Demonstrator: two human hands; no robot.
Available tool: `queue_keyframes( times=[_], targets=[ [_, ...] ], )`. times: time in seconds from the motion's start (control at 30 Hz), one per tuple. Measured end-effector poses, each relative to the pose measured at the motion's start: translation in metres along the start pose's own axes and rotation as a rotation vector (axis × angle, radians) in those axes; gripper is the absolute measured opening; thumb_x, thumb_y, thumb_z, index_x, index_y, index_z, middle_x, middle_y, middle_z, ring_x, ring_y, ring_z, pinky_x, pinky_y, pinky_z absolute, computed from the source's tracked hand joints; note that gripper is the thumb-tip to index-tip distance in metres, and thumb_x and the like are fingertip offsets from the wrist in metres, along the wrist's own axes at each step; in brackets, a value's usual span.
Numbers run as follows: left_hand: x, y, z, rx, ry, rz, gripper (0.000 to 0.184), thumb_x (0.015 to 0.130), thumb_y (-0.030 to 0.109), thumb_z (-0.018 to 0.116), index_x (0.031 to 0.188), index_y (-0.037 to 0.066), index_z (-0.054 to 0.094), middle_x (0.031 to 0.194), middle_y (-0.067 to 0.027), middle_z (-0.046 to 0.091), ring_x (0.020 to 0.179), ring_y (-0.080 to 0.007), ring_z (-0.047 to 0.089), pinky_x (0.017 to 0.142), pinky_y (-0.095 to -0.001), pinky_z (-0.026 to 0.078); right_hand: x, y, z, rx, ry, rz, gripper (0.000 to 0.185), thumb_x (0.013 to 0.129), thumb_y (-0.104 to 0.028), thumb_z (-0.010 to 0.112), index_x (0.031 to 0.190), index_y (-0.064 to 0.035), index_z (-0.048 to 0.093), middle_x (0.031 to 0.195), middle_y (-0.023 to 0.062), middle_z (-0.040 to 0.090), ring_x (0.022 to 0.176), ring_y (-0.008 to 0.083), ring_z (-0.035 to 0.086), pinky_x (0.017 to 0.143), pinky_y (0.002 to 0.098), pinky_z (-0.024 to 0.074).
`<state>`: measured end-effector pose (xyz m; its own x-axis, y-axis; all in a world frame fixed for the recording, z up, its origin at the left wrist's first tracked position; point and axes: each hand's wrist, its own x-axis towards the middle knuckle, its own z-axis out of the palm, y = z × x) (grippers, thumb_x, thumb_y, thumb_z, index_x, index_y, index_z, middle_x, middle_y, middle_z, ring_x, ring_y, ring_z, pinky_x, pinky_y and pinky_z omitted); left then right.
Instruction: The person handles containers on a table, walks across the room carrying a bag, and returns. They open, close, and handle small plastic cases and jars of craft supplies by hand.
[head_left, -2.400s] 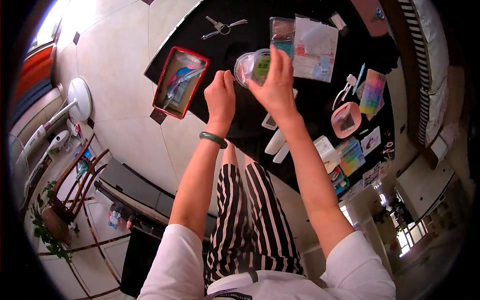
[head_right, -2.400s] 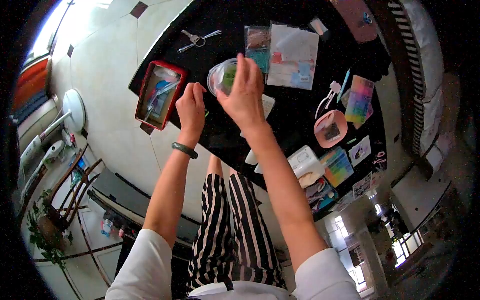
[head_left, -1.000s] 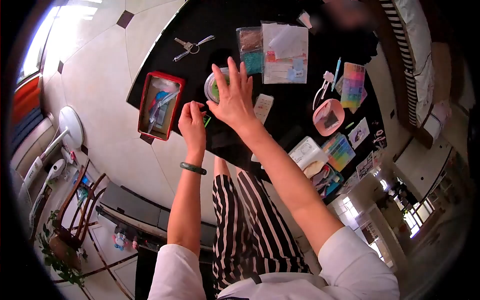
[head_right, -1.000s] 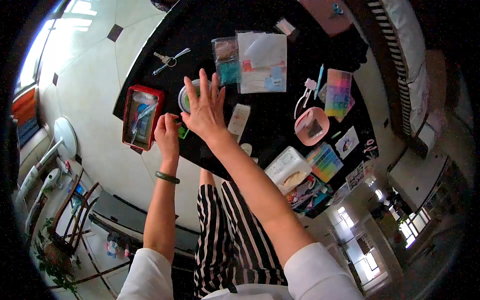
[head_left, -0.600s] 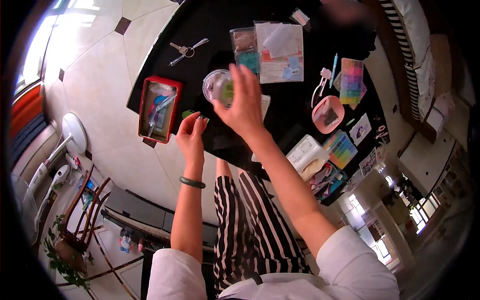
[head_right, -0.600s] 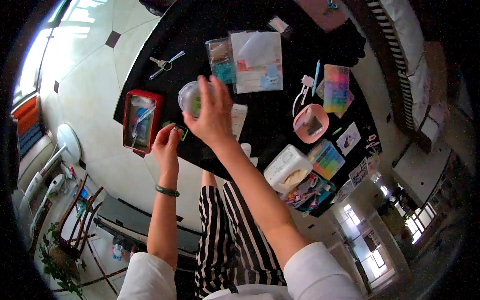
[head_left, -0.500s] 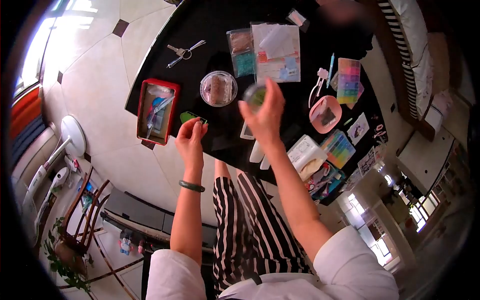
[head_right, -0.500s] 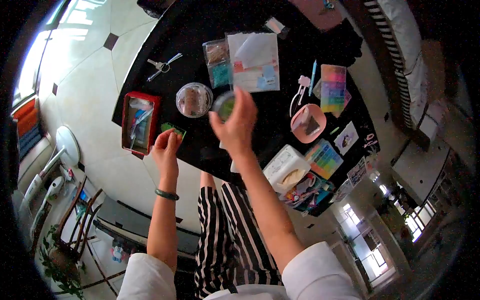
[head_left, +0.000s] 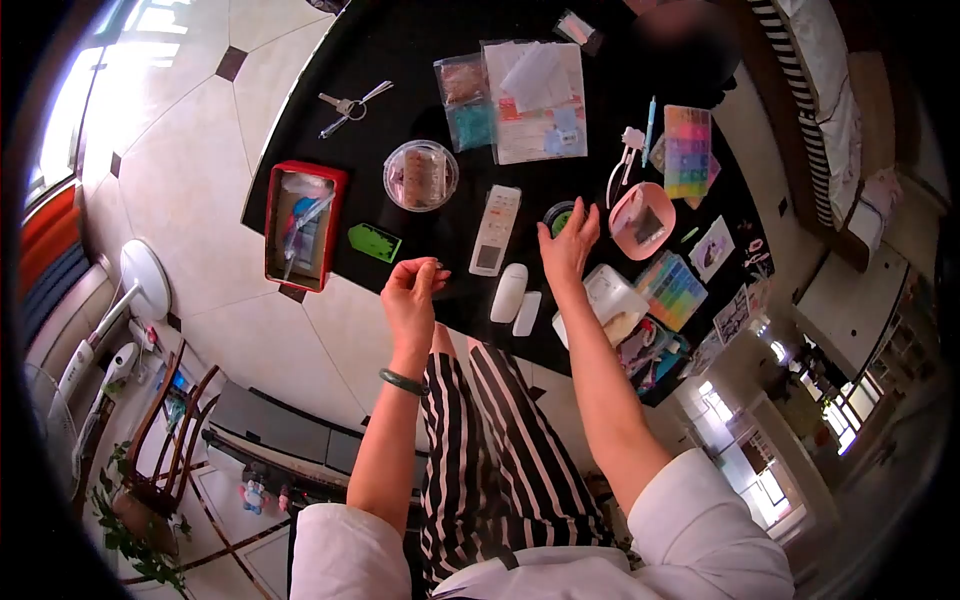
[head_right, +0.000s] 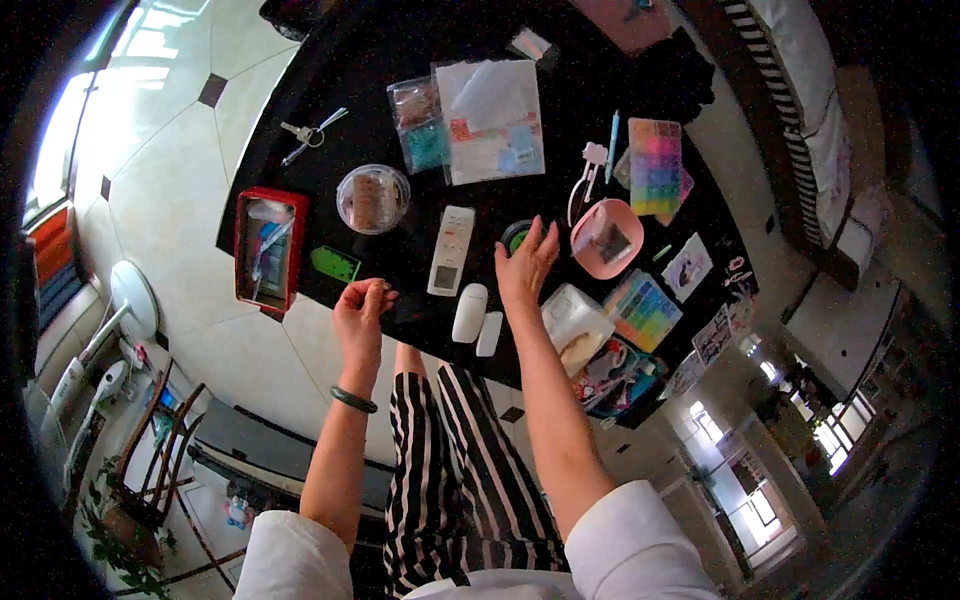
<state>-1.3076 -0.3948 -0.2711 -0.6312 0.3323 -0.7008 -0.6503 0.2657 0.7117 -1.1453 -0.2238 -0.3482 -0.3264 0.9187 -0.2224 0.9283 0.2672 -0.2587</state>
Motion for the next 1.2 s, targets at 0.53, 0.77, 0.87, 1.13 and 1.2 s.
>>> queue_keyframes(
  times=[0.53, 0.77, 0.87, 1.13, 1.2],
  targets=[
    [-0.037, 0.024, 0.023, -0.069, -0.271, -0.126, 0.052, 0.092, 0.000, 0.053, 0.140, 0.008, 0.032, 0.105, -0.0113, 0.062, 0.094, -0.0181, 0.064, 0.081, -0.0295, 0.054, -0.045, -0.073, -0.087, 0.737, -0.412, -0.268, 0.023, 0.082, -0.010, 0.066, 0.104, -0.0032, 0.065, 0.088, 0.0132, 0.064, 0.078, 0.0275, 0.064, 0.068, 0.0337, 0.0501],
    [-0.054, 0.036, 0.006, 0.076, -0.371, -0.114, 0.051, 0.092, -0.002, 0.051, 0.138, 0.005, 0.033, 0.102, -0.0125, 0.063, 0.092, -0.0165, 0.062, 0.084, -0.0296, 0.053, -0.070, -0.108, -0.118, 0.705, -0.449, -0.286, 0.015, 0.076, -0.006, 0.069, 0.091, -0.0025, 0.066, 0.085, 0.0104, 0.064, 0.074, 0.0251, 0.063, 0.065, 0.0322, 0.0500],
    [-0.052, 0.047, -0.019, 0.056, -0.371, -0.164, 0.049, 0.092, 0.000, 0.052, 0.137, 0.005, 0.034, 0.103, -0.0126, 0.063, 0.094, -0.0169, 0.062, 0.085, -0.0295, 0.053, -0.083, -0.132, -0.114, 0.704, -0.429, -0.287, 0.012, 0.076, -0.005, 0.068, 0.086, -0.0021, 0.063, 0.082, 0.0096, 0.062, 0.073, 0.0266, 0.061, 0.063, 0.0346, 0.0492],
    [-0.033, 0.108, -0.137, -0.293, -0.323, -0.288, 0.050, 0.090, 0.002, 0.057, 0.135, -0.003, 0.035, 0.113, -0.0146, 0.059, 0.102, -0.0184, 0.059, 0.090, -0.0272, 0.049, -0.143, -0.261, -0.080, 0.795, -0.326, -0.243, 0.008, 0.079, -0.004, 0.065, 0.082, 0.0006, 0.059, 0.095, 0.0107, 0.062, 0.082, 0.0253, 0.062, 0.069, 0.0321, 0.0513],
    [-0.026, 0.130, -0.181, -0.264, -0.275, -0.256, 0.045, 0.091, 0.005, 0.057, 0.132, -0.004, 0.040, 0.117, -0.0133, 0.058, 0.104, -0.0173, 0.058, 0.091, -0.0271, 0.047, -0.168, -0.311, -0.069, 0.922, -0.358, -0.098, 0.011, 0.081, -0.008, 0.066, 0.082, 0.0008, 0.060, 0.095, 0.0095, 0.061, 0.083, 0.0235, 0.063, 0.067, 0.0338, 0.0516]
  ],
)
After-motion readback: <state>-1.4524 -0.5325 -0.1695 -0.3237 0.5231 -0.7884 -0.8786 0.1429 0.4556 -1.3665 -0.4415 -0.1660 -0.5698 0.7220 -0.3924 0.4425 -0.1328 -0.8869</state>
